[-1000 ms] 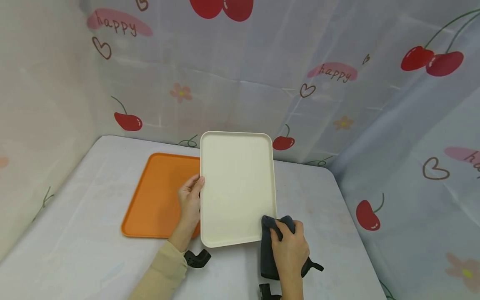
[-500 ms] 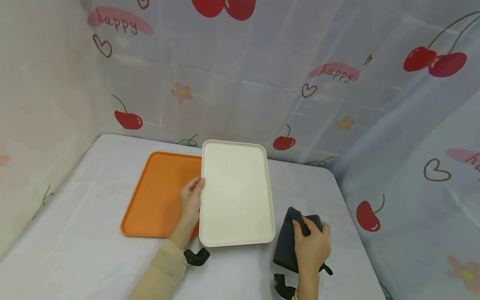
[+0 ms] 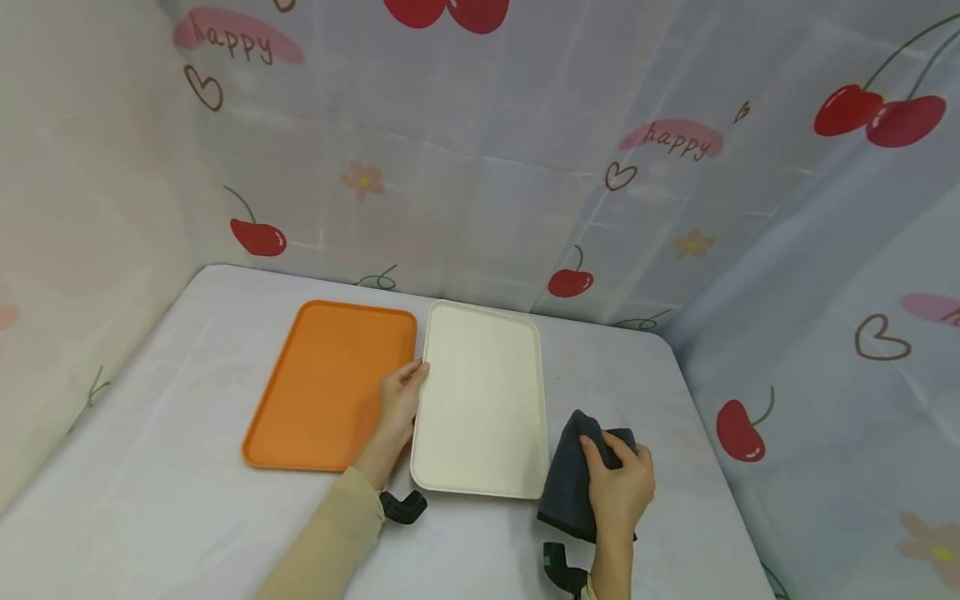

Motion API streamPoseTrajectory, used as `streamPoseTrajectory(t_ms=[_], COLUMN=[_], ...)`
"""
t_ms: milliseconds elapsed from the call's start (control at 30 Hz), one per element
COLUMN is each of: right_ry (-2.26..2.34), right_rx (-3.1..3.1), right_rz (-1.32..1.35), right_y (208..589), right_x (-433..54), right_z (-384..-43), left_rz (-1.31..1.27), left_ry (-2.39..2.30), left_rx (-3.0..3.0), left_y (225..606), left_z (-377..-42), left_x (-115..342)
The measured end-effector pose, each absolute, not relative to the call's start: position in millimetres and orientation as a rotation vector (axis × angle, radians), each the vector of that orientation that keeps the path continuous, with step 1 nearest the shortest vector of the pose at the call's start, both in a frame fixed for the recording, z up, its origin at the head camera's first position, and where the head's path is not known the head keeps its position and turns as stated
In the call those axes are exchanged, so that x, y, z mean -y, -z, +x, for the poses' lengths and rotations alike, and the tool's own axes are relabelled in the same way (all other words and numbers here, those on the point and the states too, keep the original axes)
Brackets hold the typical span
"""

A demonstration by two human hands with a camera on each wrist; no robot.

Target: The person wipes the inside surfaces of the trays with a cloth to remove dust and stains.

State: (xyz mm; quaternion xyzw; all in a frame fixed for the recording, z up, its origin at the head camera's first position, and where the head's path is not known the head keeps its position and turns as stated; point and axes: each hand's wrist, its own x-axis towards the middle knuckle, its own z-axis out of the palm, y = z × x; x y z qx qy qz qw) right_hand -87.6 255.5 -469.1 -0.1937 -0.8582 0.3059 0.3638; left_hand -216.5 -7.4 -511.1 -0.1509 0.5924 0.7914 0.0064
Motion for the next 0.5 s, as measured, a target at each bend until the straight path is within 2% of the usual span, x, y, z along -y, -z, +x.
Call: streamPoseTrajectory(t_ms=[300,500], right_ry=[-0.836,-0.840], right_rx=[2.217,2.212], right_rz=[-0.499,-0.481], right_y=[473,477], right_x=[-255,-254], right_z=[-95,-98], left_rz=[-0.521,-0.321], left_ry=[-2.384,-2.263], left_rx=[-1.928,-1.871], left_y=[518,522], left_z=[-234,-235], left_x=[-3,-4])
